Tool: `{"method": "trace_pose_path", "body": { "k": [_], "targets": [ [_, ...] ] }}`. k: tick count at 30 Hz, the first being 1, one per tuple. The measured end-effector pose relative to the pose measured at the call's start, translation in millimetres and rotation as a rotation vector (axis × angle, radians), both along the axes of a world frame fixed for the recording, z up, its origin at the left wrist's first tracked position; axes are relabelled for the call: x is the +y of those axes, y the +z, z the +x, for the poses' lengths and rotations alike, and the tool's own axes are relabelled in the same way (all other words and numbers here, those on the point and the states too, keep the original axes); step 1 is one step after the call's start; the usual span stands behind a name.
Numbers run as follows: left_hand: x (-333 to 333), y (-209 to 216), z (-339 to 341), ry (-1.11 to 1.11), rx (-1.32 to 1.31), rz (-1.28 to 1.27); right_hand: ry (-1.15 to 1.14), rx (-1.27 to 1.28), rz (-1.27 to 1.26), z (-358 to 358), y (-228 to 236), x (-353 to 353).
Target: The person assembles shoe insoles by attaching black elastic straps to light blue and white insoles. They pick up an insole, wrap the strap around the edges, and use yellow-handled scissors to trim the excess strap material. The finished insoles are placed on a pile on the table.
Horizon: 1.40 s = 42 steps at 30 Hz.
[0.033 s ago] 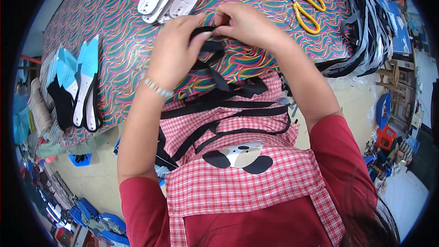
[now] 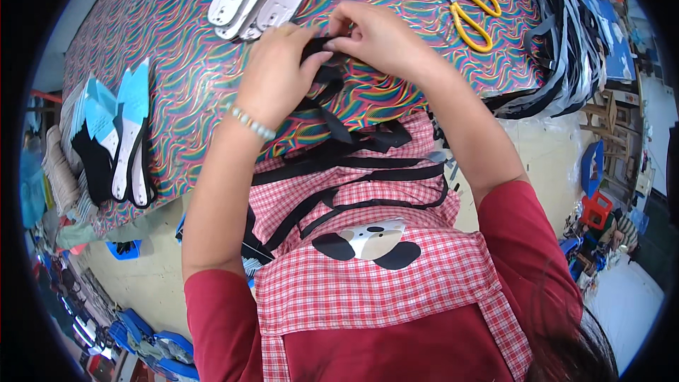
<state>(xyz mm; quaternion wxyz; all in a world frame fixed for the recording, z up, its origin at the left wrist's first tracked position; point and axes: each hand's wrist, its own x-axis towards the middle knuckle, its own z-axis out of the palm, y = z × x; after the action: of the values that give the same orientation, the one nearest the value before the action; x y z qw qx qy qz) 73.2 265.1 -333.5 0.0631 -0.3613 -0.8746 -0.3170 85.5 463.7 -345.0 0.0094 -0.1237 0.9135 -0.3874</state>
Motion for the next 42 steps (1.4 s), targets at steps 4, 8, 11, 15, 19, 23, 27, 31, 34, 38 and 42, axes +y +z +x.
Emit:
{"method": "trace_pose_path", "body": {
  "k": [4,8,11,15,19,23,27,31,34,38,42],
  "targets": [
    [23.0,6.5,-12.0,-0.019,-0.798,0.370,-0.280,0.072,-0.593,20.7,9.8,7.3],
    [39.9,19.9,-6.0,-0.054,-1.124,0.530,-0.159,-0.250,-0.971,29.2,13.5,16.9],
    [49.9,26.4,-21.4,-0.095,-1.068,0.452,-0.212,-0.205,-1.185,20.2,22.2,12.2],
    [62.5,39.6,-44.8,-0.090,-0.968,0.373,-0.319,0.091,-1.385,1.1,17.0,23.7],
    [65.1,28.4,-33.0,-0.148,-0.915,0.193,-0.444,0.106,-1.445,-8.5,41.5,59.8],
    [80.9,34.6,-24.8,-0.180,-0.813,0.704,-0.219,0.108,-1.004,9.1,32.4,38.6],
    [66.3,36.6,-18.2,-0.145,-1.150,0.592,-0.387,-0.044,-1.192,5.1,40.9,42.0],
    [43.8,45.8,8.3,-0.061,-1.296,0.539,-0.427,0.202,-1.721,-4.0,48.8,101.2],
    [30.1,50.1,22.0,-0.029,-1.315,0.890,-0.115,-0.048,-1.202,18.2,36.1,83.5],
    [21.8,58.4,36.9,-0.041,-1.323,0.813,-0.035,-0.296,-1.050,48.9,43.1,14.2],
    [7.0,66.3,57.5,-0.129,-1.344,0.543,0.028,0.100,-1.401,26.8,90.3,4.2]
  ]
}}
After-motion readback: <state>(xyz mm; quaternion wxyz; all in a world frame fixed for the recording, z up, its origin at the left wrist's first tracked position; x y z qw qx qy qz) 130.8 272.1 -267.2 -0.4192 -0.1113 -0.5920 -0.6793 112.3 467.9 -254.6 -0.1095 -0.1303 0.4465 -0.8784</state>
